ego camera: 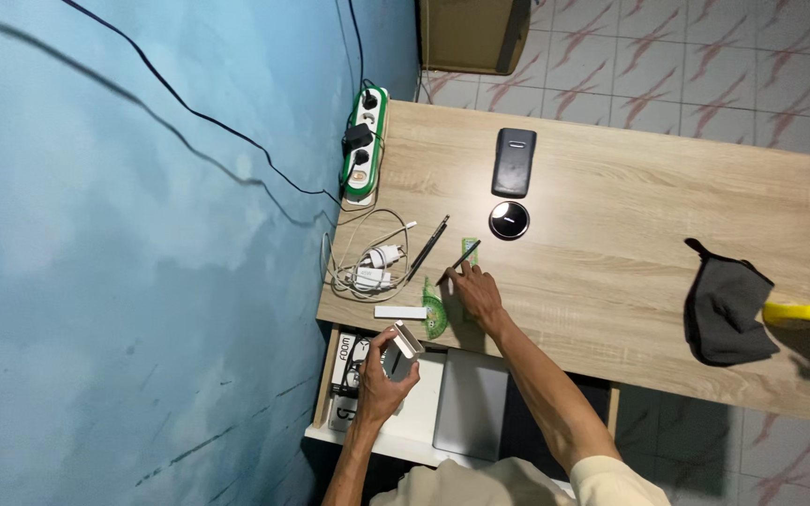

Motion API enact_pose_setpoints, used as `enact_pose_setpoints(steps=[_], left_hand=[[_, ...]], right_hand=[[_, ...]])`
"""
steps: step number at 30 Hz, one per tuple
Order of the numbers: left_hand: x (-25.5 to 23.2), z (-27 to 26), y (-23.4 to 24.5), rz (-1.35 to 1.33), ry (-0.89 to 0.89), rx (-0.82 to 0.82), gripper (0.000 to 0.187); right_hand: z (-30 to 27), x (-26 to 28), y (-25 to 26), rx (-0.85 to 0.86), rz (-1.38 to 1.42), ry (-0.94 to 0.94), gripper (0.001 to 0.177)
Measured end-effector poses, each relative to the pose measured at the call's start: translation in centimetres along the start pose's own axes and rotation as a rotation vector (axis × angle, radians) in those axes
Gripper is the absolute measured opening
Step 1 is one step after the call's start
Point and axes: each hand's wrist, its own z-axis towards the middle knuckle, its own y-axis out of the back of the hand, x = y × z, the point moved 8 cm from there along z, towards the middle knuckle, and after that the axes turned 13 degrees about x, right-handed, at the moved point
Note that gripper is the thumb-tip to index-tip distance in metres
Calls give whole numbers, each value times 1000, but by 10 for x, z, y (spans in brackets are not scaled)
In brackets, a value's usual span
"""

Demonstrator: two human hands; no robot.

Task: The person organizes a cluttered desk by placing items into drawers. They handle a spray bottle, cloth, notebook, wallet, laptop, tablet, pens, ruler, protractor, charger, and phone, placing them into the desk drawers.

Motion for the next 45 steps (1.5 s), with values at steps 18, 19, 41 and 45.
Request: enact_pose_setpoints(steps=[18,19,41,45], left_hand=[[-10,9,2,-39,-86,-7,68],[-13,10,0,-52,-99,-7,69],[-28,-6,-23,-71,-58,58,68],[-18,-5,-18,-42,-46,13,68]], right_hand=[[-127,52,153,-580,1120,337,17],[-144,55,158,-579,1228,375,17],[-189,94,127,-306,979,300,21],[-170,93,109,-221,954,301,22]])
